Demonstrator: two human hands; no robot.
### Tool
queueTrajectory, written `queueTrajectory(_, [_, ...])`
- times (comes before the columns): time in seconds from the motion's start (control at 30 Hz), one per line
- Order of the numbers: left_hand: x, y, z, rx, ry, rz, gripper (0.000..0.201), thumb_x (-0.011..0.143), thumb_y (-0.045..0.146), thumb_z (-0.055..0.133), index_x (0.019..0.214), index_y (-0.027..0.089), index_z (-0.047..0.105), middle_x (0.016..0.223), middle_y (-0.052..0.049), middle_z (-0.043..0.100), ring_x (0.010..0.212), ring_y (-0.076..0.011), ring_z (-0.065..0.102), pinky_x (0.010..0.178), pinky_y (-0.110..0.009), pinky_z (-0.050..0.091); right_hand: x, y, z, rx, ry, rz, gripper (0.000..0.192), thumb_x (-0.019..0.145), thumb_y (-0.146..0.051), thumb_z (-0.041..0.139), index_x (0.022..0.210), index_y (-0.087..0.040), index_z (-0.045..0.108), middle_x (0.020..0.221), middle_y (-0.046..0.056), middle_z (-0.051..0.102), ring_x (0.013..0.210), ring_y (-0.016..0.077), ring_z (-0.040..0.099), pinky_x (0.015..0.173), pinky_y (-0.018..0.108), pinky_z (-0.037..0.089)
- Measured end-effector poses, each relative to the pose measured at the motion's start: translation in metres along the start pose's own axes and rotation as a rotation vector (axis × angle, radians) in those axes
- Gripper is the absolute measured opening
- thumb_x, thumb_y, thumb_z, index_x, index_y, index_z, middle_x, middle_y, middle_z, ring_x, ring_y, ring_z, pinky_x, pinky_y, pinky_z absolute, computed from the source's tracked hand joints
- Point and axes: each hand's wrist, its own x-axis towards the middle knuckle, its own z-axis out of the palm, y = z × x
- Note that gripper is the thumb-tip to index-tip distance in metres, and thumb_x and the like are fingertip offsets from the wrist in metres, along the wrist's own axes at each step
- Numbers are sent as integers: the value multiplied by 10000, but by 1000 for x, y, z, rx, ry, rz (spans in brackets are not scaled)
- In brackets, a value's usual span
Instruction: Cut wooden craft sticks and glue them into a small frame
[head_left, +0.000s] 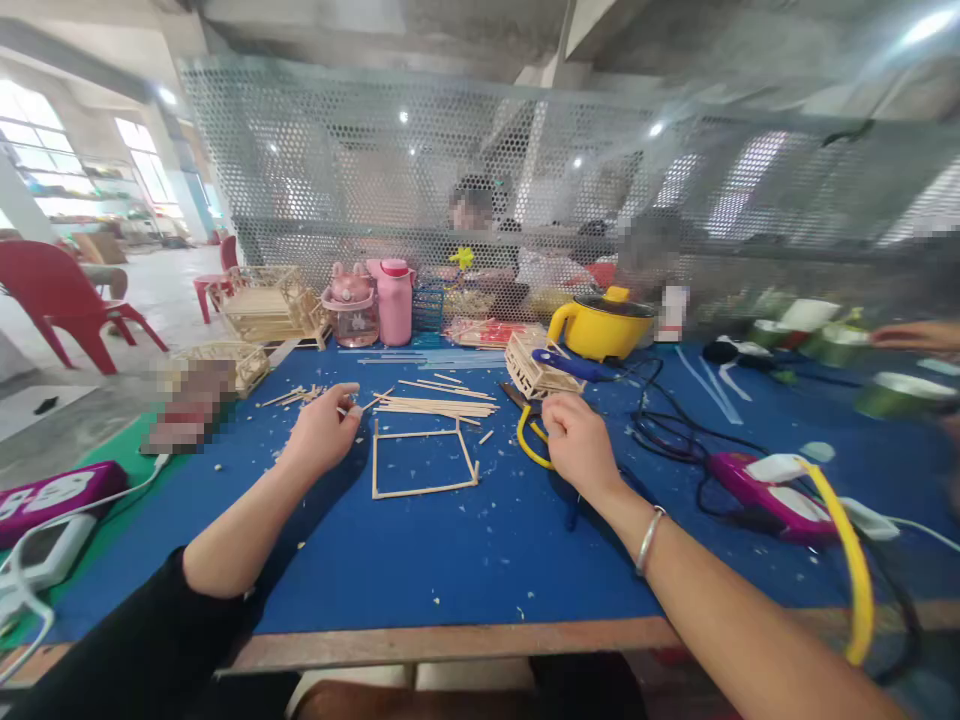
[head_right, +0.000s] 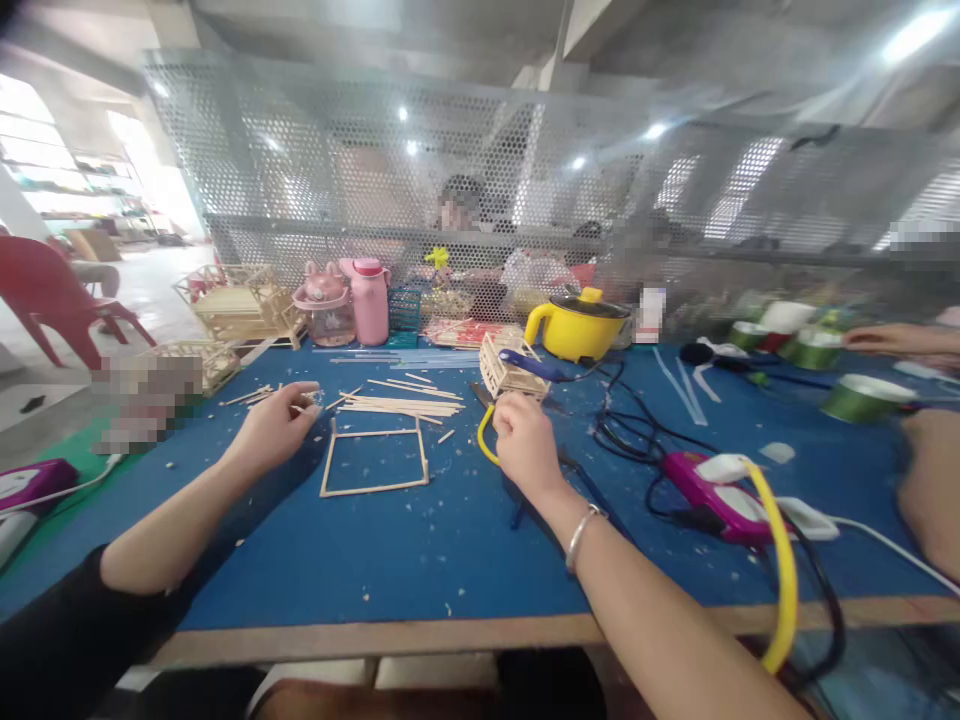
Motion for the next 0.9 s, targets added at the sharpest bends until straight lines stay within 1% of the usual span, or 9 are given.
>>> queueTrajectory(0.17, [-3,4,-3,-34,92,62,422,800,282,479,1204,171,525,911,-29,669,702,-153,596,722,-284,459,1,8,5,-26,51,46,254,611,-34,428,517,-217,279,701,29,533,699,163,505,642,276,391])
queueTrajectory(0.23, [-7,12,-7,-67,175,143,396,820,312,477,1188,177,535,912,-28,664,702,-145,590,712,-274,466,2,7,5,-1,43,50,240,588,-28,431,532,-218,295,720,27,536,712,162,511,655,274,397])
queueTrajectory(0.3, [-14,21,-9,-94,169,259,370,843,339,468,1166,179,552,879,-24,663,693,-140,589,701,-266,470,2,5,4,25,14,39,208,602,-25,418,536,-212,353,755,34,568,754,168,531,691,280,408])
queueTrajectory(0.4, [-24,31,-8,-105,-36,434,315,871,352,450,1090,187,605,835,-24,673,688,-134,596,693,-256,473,0,5,3,48,-14,40,211,640,-42,408,502,-203,404,793,46,624,793,180,562,730,301,422])
queueTrajectory(0.53, [-31,35,-3,-121,-294,552,272,884,327,445,1026,202,640,994,-38,693,863,-144,628,777,-248,467,7,4,1,64,-84,67,237,613,-47,398,448,-195,482,793,49,676,805,199,599,771,333,440])
queueTrajectory(0.6, [-31,35,-2,-102,-351,550,266,881,323,452,1021,207,646,986,-34,698,867,-146,629,764,-245,462,19,0,1,65,-221,80,282,599,-30,380,486,-195,579,819,40,698,817,194,619,794,329,446])
queueTrajectory(0.73, [-32,36,-6,-66,-496,546,227,851,346,499,885,208,676,802,-5,687,706,-123,599,646,-222,436,47,-10,3,14,-573,102,331,699,-73,443,818,-210,720,789,22,698,737,170,616,735,300,459])
queueTrajectory(0.8, [-33,37,-8,-50,-557,572,210,828,351,529,829,204,679,794,-4,677,712,-123,590,654,-220,428,52,-12,7,-29,-621,114,263,734,-157,520,910,-200,711,774,29,676,688,163,588,672,287,449])
queueTrajectory(0.9, [-36,40,-8,38,-571,594,200,796,361,558,808,203,680,817,-17,666,745,-143,587,662,-230,420,46,-10,15,-59,-547,103,208,752,-221,559,895,-186,705,775,34,639,672,150,557,642,271,426])
